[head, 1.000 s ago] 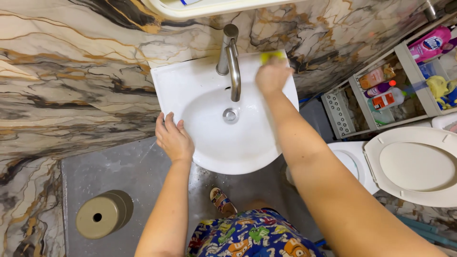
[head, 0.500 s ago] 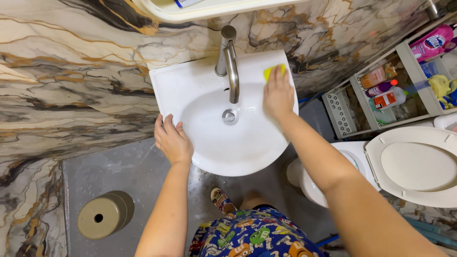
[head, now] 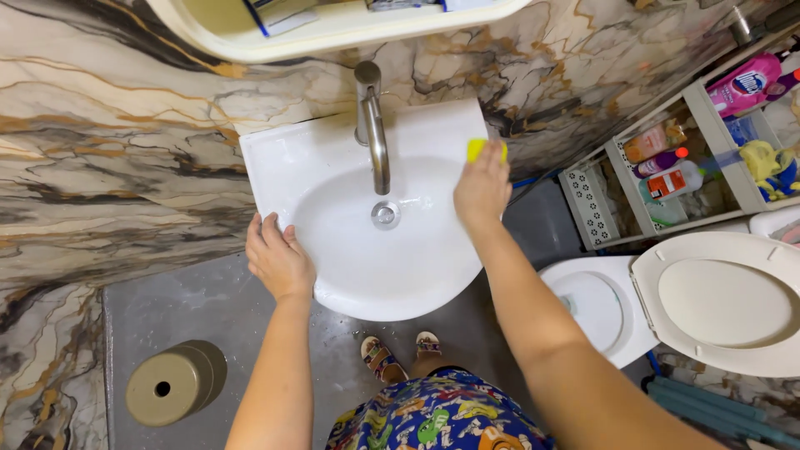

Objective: The person sprays the toilet using a spray bottle, wipes the sink with a sponge, and rinses the sponge using a handheld sprayer.

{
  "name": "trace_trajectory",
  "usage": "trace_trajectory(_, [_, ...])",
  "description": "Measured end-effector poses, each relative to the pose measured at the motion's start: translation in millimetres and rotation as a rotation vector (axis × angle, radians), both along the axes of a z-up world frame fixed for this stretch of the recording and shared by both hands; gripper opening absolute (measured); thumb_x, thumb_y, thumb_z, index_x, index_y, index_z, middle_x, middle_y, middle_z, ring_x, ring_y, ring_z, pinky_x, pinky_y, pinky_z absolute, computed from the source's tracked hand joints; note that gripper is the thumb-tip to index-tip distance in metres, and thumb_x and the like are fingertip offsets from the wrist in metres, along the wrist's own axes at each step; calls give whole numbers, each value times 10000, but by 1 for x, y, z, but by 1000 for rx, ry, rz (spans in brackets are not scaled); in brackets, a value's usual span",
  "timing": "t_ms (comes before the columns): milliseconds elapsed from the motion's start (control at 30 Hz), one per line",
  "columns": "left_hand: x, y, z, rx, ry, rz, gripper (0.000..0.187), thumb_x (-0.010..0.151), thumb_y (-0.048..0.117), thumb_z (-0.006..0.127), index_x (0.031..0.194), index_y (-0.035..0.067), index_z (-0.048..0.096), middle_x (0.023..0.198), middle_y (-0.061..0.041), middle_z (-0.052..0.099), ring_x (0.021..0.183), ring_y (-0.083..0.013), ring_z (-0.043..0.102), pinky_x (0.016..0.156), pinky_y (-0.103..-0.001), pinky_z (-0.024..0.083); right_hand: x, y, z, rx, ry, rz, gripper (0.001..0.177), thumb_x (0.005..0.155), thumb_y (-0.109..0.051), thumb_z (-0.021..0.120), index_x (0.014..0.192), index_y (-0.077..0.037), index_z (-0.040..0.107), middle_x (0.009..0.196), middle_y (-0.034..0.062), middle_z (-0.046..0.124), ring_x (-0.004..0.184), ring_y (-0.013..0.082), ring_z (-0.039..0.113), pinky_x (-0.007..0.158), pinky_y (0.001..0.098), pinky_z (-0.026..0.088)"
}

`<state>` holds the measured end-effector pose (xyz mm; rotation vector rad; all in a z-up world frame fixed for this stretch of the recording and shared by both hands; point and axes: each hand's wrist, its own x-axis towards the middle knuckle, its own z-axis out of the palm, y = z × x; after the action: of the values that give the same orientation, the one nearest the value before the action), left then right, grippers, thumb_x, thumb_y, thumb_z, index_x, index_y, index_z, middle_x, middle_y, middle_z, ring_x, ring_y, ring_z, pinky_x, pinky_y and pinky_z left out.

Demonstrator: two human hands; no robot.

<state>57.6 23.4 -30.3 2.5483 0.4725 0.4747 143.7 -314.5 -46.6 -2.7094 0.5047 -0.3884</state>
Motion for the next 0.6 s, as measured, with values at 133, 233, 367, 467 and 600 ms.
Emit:
trace_trajectory(133, [2,-3,3,24,-7,-16,353,1068,240,554,1396,111,556,1540,-155,438,1406,-364,391,1100,-545,315,51,-62,-25,527,263,-161,510,1114,-386,405,1341,33,587,1210,267,713,1072,386,673,972,501,503])
trace_trajectory(233, [2,-6,3,40,1,-11,352,1076,239,552,1402,108,558,1541,-158,437,1405,-367,392,1105,-547,314,142,-96,-33,1361,293,-197,509,1023,-386,511,1262,55,592,1125,196,659,917,319,671,821,527,563])
trace_trajectory(367, [3,-10,2,42,22,12,347,1092,247,550,1405,100,557,1543,-141,446,1406,-363,400,1106,-551,316,154,-107,-47,1541,389,-121,532,1032,-432,464,1285,10,619,1177,179,707,968,277,713,853,458,601])
trace_trajectory(467, [4,-11,2,47,7,12,356,1075,238,557,1402,98,567,1541,-141,445,1388,-366,408,1106,-544,323,75,-105,-66,1640,472,24,515,1024,-390,445,1296,-12,665,1220,151,734,1003,229,732,873,408,593])
trace_trajectory(600, [3,-12,3,53,32,20,344,1072,230,556,1389,96,577,1534,-144,445,1383,-369,404,1106,-539,317,68,-110,-80,1709,488,59,453,1018,-319,471,1234,14,689,1173,176,733,988,258,718,884,421,597])
